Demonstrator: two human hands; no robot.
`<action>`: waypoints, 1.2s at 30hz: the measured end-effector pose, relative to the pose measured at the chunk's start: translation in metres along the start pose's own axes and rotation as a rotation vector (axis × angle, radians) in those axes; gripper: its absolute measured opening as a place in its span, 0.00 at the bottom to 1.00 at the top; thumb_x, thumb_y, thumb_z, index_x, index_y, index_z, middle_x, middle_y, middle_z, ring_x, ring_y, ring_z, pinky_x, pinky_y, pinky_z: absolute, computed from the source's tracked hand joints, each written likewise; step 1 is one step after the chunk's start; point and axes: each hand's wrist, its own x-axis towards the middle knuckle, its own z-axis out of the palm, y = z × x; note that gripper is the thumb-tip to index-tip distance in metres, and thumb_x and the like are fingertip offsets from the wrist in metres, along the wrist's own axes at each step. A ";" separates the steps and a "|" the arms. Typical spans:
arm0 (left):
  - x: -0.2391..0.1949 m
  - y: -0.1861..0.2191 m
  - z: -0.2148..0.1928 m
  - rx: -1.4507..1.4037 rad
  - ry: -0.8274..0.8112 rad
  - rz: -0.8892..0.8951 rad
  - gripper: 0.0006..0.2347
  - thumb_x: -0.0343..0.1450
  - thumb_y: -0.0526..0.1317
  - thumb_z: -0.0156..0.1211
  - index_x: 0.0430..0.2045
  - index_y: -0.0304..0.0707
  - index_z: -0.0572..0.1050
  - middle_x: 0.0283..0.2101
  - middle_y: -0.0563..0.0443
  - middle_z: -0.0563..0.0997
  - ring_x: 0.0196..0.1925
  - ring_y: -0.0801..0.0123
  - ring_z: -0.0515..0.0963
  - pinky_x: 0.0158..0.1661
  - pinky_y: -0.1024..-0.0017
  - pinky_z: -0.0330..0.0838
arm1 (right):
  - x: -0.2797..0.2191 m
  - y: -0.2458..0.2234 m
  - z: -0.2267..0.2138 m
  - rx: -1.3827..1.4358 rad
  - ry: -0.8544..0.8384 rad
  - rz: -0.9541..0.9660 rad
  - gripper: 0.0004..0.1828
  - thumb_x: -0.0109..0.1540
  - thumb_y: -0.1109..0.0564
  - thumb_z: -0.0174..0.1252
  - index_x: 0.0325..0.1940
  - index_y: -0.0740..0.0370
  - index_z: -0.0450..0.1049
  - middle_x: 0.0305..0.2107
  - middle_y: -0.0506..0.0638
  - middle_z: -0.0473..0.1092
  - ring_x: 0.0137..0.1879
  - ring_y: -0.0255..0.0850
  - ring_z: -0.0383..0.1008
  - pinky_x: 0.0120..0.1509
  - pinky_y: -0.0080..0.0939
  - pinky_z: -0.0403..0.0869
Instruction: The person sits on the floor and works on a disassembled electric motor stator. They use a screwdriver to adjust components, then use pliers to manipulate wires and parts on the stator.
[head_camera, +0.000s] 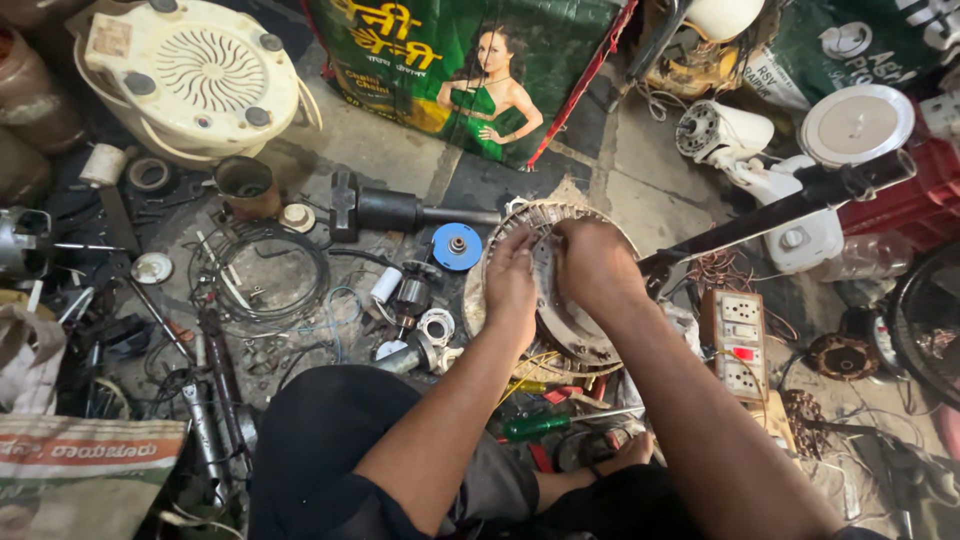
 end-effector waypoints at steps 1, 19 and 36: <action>-0.001 -0.001 0.000 0.065 -0.011 -0.006 0.17 0.76 0.30 0.42 0.60 0.33 0.70 0.56 0.45 0.78 0.55 0.66 0.76 0.56 0.71 0.69 | 0.002 -0.002 -0.001 0.044 0.026 -0.010 0.16 0.60 0.58 0.57 0.52 0.59 0.79 0.42 0.66 0.76 0.50 0.61 0.77 0.57 0.56 0.74; -0.004 -0.008 0.001 0.385 -0.097 0.281 0.18 0.75 0.34 0.47 0.61 0.30 0.62 0.58 0.36 0.77 0.61 0.56 0.76 0.61 0.66 0.67 | 0.001 -0.012 -0.013 0.293 0.164 -0.067 0.12 0.56 0.56 0.64 0.42 0.63 0.80 0.35 0.58 0.78 0.40 0.50 0.81 0.48 0.47 0.78; -0.114 0.000 -0.023 0.209 -0.255 0.122 0.24 0.66 0.25 0.50 0.61 0.28 0.68 0.51 0.47 0.78 0.51 0.69 0.78 0.53 0.71 0.72 | -0.096 0.008 -0.016 0.323 0.299 -0.217 0.10 0.56 0.62 0.68 0.42 0.63 0.81 0.34 0.57 0.77 0.36 0.48 0.79 0.41 0.44 0.76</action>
